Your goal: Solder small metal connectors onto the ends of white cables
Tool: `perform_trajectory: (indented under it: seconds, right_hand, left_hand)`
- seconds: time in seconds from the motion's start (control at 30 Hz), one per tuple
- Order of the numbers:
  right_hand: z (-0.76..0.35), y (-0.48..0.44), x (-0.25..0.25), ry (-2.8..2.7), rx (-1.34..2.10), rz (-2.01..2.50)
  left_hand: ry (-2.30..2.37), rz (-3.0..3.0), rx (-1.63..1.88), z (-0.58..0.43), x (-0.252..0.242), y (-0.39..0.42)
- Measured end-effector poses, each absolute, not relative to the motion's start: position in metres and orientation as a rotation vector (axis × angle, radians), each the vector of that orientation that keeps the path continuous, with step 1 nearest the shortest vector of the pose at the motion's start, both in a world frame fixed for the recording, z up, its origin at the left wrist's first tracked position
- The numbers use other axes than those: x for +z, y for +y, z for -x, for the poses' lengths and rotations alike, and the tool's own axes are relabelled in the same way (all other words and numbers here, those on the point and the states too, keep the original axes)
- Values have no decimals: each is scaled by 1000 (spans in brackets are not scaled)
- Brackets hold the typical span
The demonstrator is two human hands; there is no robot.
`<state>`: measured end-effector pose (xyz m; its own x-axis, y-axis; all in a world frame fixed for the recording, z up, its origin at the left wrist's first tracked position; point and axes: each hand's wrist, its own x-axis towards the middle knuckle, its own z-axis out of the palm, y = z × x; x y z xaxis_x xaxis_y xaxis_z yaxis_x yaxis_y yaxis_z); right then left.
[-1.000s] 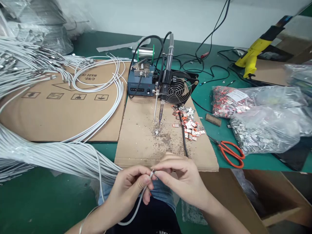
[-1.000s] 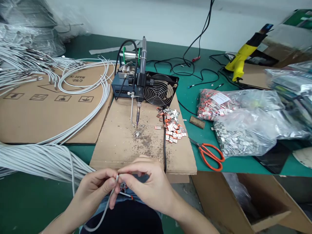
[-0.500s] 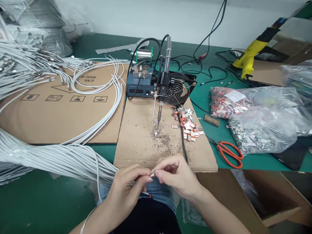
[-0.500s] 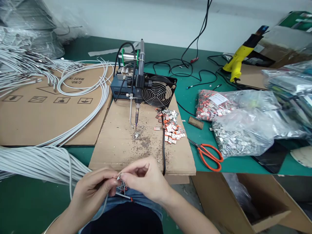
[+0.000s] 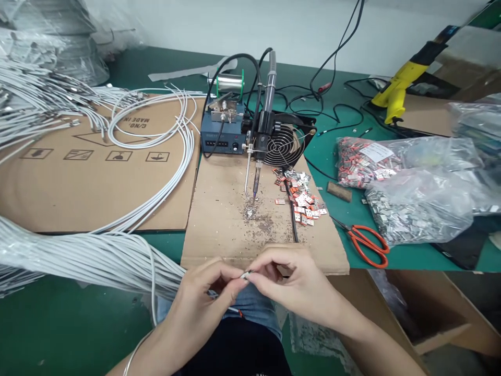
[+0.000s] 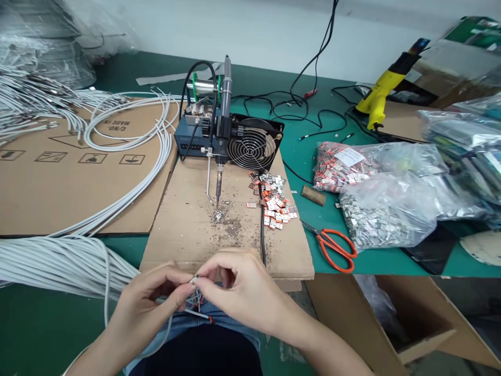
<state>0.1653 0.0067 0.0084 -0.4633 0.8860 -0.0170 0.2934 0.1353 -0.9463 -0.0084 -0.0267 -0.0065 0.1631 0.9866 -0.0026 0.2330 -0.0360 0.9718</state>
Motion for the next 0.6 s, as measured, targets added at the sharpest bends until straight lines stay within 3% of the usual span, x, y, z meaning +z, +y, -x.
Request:
perform_trajectory:
  seconds: [0.4,0.5,0.6]
  right_hand:
    - [-135,2,-13,-687,1771,815]
    - [-147,11,-6,-681,1647,775]
    - [-157,12,-2,-1038,1557,948]
  left_hand:
    - [971,-917,1082,-9,-9,-26]
    - [1051,-886,1074,-6,-1,-27]
    - [1161,-850,1077,-4,5,-29]
